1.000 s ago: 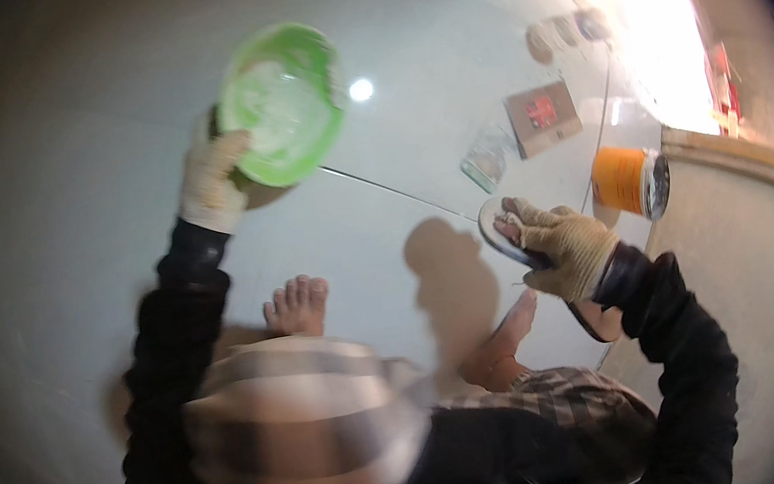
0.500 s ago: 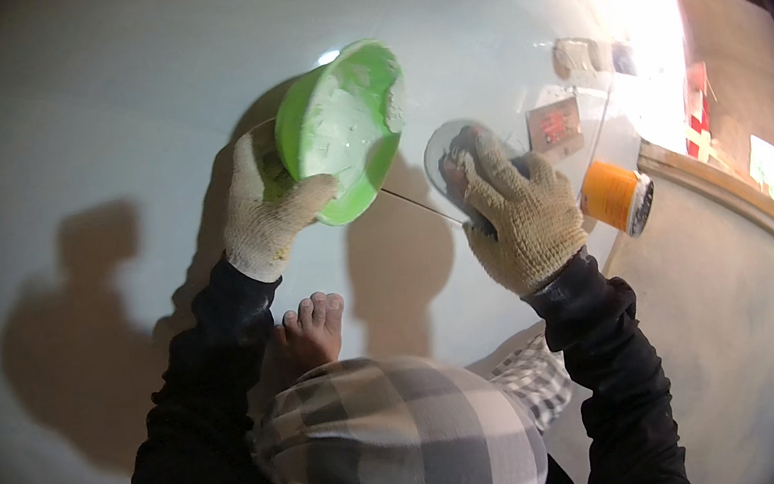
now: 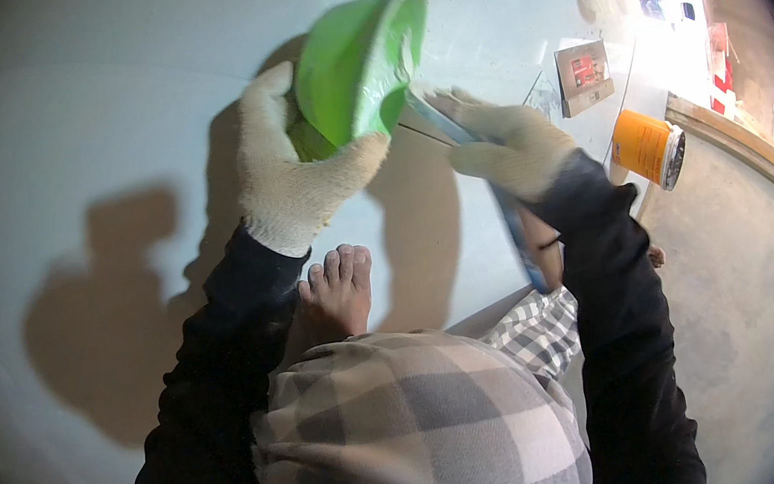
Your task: The person scoops white grout from a green bowl and applies it into the gaps between floor tiles using a small rubber float. They repeatedly smooth the grout along the tile seams and wipe excess material from the tile surfaces.
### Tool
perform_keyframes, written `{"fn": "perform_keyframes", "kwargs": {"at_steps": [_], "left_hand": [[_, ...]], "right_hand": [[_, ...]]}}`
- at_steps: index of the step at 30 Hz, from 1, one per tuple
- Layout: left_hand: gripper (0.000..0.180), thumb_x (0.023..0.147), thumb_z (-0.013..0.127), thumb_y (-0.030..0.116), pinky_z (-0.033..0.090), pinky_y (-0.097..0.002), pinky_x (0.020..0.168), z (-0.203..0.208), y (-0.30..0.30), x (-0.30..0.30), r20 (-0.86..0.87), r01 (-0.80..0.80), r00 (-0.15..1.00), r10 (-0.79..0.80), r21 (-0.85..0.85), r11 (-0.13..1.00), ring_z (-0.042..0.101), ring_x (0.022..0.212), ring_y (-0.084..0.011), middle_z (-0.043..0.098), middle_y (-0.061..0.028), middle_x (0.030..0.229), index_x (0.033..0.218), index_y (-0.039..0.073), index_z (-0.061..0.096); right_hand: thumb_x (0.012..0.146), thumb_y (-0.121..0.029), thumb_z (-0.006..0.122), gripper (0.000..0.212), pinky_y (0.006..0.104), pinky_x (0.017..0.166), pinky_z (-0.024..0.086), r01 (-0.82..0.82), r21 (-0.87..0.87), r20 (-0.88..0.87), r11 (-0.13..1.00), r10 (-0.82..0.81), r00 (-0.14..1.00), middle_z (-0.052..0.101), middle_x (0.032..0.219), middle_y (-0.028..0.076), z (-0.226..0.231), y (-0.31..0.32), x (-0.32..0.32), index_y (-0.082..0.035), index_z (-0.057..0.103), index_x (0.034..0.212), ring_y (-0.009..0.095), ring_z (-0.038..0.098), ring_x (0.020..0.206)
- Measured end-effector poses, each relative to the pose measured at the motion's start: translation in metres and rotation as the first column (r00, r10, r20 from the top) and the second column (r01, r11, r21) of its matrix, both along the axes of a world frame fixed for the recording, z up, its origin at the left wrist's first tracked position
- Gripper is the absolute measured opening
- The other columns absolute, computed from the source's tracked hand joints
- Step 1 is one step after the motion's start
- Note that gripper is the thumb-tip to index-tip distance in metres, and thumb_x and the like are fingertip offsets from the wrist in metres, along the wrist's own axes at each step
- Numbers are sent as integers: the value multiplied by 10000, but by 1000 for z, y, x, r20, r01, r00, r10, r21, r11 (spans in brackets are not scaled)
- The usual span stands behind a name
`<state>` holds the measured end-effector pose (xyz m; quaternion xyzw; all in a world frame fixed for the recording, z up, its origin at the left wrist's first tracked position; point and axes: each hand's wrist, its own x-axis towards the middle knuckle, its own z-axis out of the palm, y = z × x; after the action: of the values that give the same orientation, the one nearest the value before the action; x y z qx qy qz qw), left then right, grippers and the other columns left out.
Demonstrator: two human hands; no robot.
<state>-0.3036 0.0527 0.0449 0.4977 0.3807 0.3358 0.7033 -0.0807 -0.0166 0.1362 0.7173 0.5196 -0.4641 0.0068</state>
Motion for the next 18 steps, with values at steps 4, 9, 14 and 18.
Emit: {"fn": "perform_keyframes", "kwargs": {"at_steps": [4, 9, 14, 18], "left_hand": [[674, 789, 720, 54, 551, -368, 981, 2, 29, -21, 77, -313, 950, 304, 169, 935, 639, 1106, -239, 594, -147, 1261, 1385, -55, 426], [674, 768, 733, 89, 624, -354, 815, 7, 48, -46, 110, -672, 740, 663, 89, 735, 646, 1066, -235, 607, -185, 1211, 1359, -100, 469], [658, 796, 714, 132, 632, -388, 792, 11, 45, -52, 88, -643, 759, 644, -44, 764, 653, 1048, -245, 602, -186, 1210, 1360, -100, 467], [703, 869, 577, 174, 590, -490, 920, 10, 45, -53, -95, -565, 823, 559, -42, 824, 566, 1198, -365, 450, -232, 1364, 1484, -40, 313]], "right_hand": [[907, -426, 675, 630, 327, 782, 555, 430, -493, -370, 756, -630, 683, 699, 926, 153, 11, -33, 32, 46, 581, 1314, 207, 674, 833], [913, -419, 691, 627, 311, 723, 562, 417, -375, -401, 828, -551, 732, 687, 894, 119, -5, -23, 23, 14, 579, 1353, 174, 667, 773], [879, -352, 699, 493, 344, 818, 543, 43, 32, -23, 999, -42, 999, 638, 1066, 126, -23, 7, -47, -67, 649, 1278, 214, 656, 883], [850, -350, 679, 581, 504, 965, 524, -387, -237, 340, 891, 449, 826, 454, 1528, 108, -27, -24, -70, -220, 581, 1407, 371, 664, 1083]]}}
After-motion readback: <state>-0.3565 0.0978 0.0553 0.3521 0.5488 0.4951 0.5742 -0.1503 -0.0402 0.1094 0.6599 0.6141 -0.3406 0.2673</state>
